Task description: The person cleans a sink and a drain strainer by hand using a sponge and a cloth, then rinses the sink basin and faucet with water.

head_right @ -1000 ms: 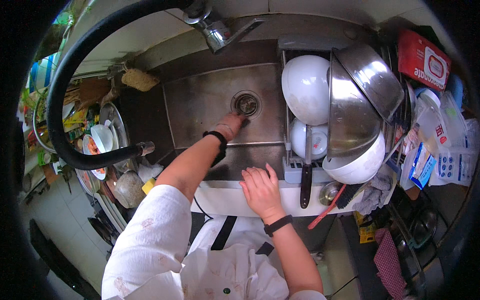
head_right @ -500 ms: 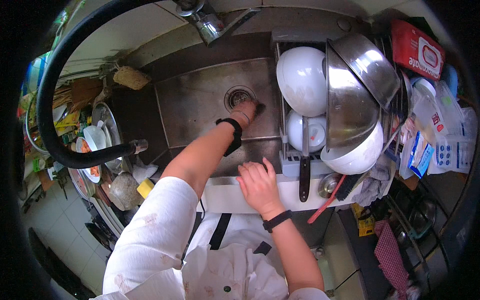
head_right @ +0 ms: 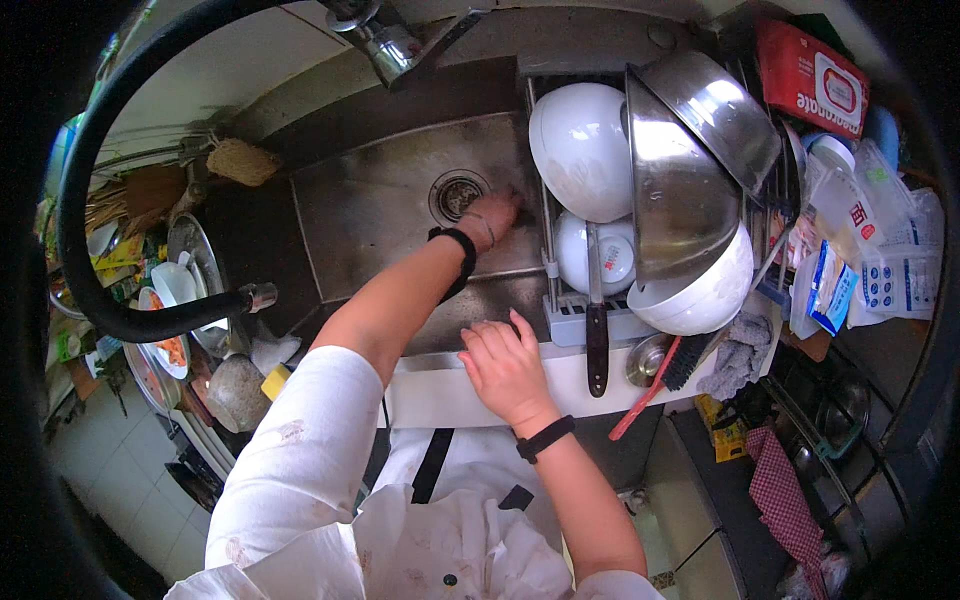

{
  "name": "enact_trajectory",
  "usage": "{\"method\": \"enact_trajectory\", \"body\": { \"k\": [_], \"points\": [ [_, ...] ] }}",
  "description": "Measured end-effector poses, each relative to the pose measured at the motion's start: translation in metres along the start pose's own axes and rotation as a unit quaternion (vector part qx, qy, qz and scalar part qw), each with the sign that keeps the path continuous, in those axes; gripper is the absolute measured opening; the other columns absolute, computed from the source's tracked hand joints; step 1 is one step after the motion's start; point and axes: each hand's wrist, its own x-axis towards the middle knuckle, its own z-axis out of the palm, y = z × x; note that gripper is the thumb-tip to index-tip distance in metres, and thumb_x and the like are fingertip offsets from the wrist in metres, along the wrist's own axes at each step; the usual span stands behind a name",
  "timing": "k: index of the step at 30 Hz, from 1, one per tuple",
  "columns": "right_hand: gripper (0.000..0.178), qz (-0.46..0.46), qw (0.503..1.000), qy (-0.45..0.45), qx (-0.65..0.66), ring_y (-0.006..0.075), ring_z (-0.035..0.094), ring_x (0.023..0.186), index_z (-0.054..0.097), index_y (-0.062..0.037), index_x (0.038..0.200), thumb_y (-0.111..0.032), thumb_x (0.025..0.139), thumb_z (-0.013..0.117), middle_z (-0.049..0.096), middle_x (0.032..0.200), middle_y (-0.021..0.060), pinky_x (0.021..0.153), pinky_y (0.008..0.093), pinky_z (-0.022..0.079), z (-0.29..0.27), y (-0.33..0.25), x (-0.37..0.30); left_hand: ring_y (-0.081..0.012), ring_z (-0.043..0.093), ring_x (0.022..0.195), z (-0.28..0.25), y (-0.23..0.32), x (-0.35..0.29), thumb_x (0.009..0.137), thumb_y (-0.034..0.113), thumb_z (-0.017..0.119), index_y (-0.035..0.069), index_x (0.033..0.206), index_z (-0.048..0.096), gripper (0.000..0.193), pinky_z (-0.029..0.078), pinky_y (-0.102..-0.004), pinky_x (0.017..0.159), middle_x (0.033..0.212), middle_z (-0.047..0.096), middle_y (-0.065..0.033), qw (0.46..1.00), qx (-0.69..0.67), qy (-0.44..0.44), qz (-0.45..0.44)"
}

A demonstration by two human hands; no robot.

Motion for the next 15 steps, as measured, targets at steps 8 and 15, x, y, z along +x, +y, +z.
{"method": "enact_trajectory", "body": {
  "k": [8, 15],
  "points": [
    [0.022, 0.007, 1.0, 0.001, 0.006, 0.0189, 0.054, 0.098, 0.06, -0.0082, 0.096, -0.019, 0.077, 0.06, 0.059, 0.098, 0.0043, 0.099, 0.0425, 0.029, -0.001, 0.001, -0.001, -0.0342, 0.061, 0.091, 0.005, 0.006, -0.028, 0.08, 0.009, 0.047, 0.002, 0.102, 0.059, 0.026, 0.05, -0.0414, 0.076, 0.106, 0.058, -0.0211, 0.963, 0.155, -0.176, 0.132],
    [0.023, -0.001, 1.0, 0.011, 0.012, 0.0205, 0.053, 0.097, 0.059, -0.0068, 0.097, -0.02, 0.078, 0.06, 0.058, 0.099, 0.0066, 0.099, 0.0427, 0.031, -0.002, 0.001, 0.001, -0.031, 0.062, 0.089, -0.007, -0.006, -0.062, 0.076, 0.01, 0.051, -0.001, 0.092, 0.06, 0.021, 0.051, -0.0396, 0.074, 0.102, 0.06, -0.0174, 0.917, 0.197, -0.246, 0.243]
  ]
}}
